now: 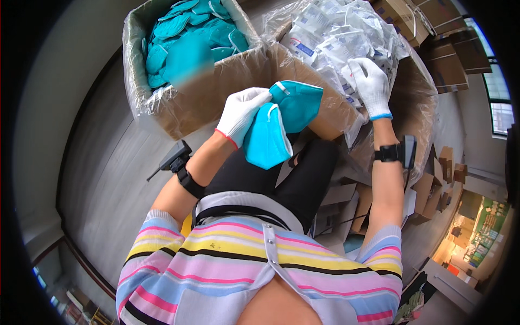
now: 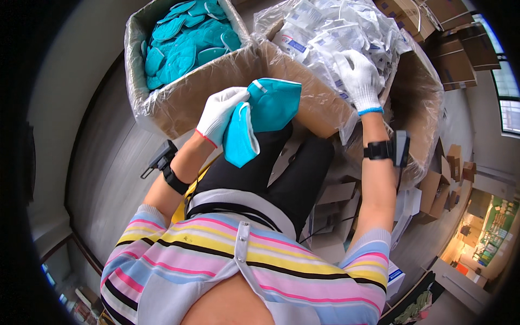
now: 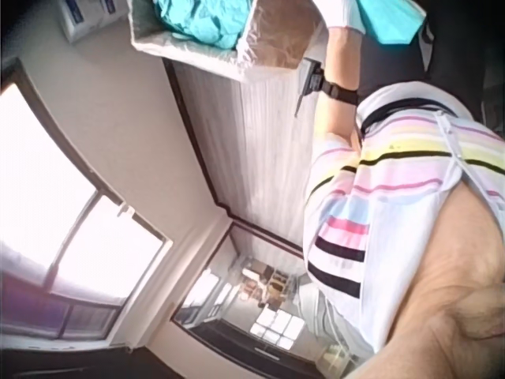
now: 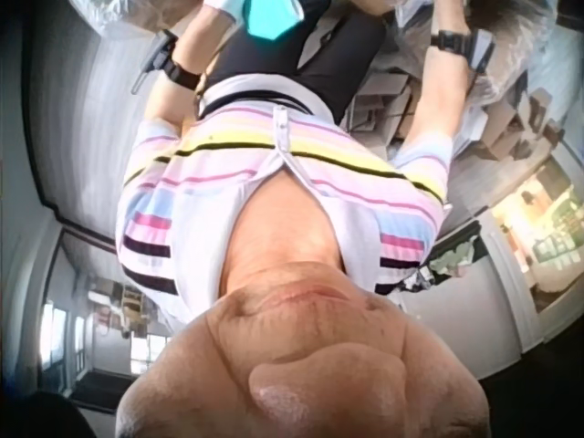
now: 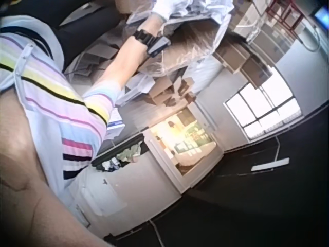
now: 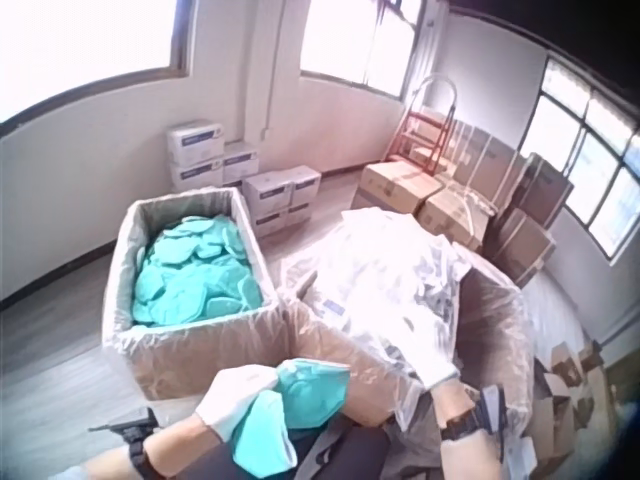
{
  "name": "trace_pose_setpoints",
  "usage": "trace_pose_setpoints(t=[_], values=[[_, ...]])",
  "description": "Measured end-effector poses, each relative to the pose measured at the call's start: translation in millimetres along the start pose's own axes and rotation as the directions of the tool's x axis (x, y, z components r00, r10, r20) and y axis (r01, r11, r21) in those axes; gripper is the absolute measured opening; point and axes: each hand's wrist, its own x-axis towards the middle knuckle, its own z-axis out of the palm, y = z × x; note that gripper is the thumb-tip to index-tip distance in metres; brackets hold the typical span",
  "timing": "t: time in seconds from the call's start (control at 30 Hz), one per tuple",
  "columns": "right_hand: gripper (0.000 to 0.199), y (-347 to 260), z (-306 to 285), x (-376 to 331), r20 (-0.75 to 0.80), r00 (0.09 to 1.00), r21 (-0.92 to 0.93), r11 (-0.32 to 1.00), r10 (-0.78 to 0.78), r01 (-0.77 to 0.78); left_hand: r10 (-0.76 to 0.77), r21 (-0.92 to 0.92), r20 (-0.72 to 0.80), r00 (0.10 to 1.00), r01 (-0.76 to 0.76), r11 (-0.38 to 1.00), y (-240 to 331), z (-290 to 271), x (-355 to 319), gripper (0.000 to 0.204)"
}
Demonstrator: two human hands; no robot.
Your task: Unpacking green face masks from individual plastic wrappers and placing them into a cardboard box.
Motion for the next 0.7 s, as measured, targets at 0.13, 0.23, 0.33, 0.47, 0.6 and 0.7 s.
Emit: trace_pose_setpoints(t=[0.13,0.23,0.33,0.47,0.6,0.7], values=[[0.03,-65,22,-58,0.146,0.909,0.45,0.845,-0.391,0.291,-0.023,0.155,0.048,0.999,0.016,0.988,-2,3,-1,0.027],[0.03,-76,37,-98,0.376,0.903,0.447,0.894,-0.206,0.018,0.026,0.252,0.057,0.998,-0.039,0.967,-7,-2,6,0.028],[0.031,-64,42,-136,0.384,0.899,0.383,0.849,0.212,-0.364,0.208,0.262,-0.054,0.977,-0.187,0.947,-2,-9,21,0.024],[0.031,-54,45,-187,0.598,0.781,0.316,0.843,0.179,-0.436,0.34,0.424,-0.028,0.94,-0.297,0.856,13,-24,51,0.027],[0.035,-69,46,-200,0.558,0.811,0.505,0.704,0.175,-0.499,0.349,0.532,0.142,0.927,-0.368,0.763,16,4,58,0.028],[0.033,-62,50,-195,0.447,0.892,0.848,0.284,0.069,-0.447,0.213,0.732,0.286,0.934,-0.357,0.58,-1,31,43,0.024]])
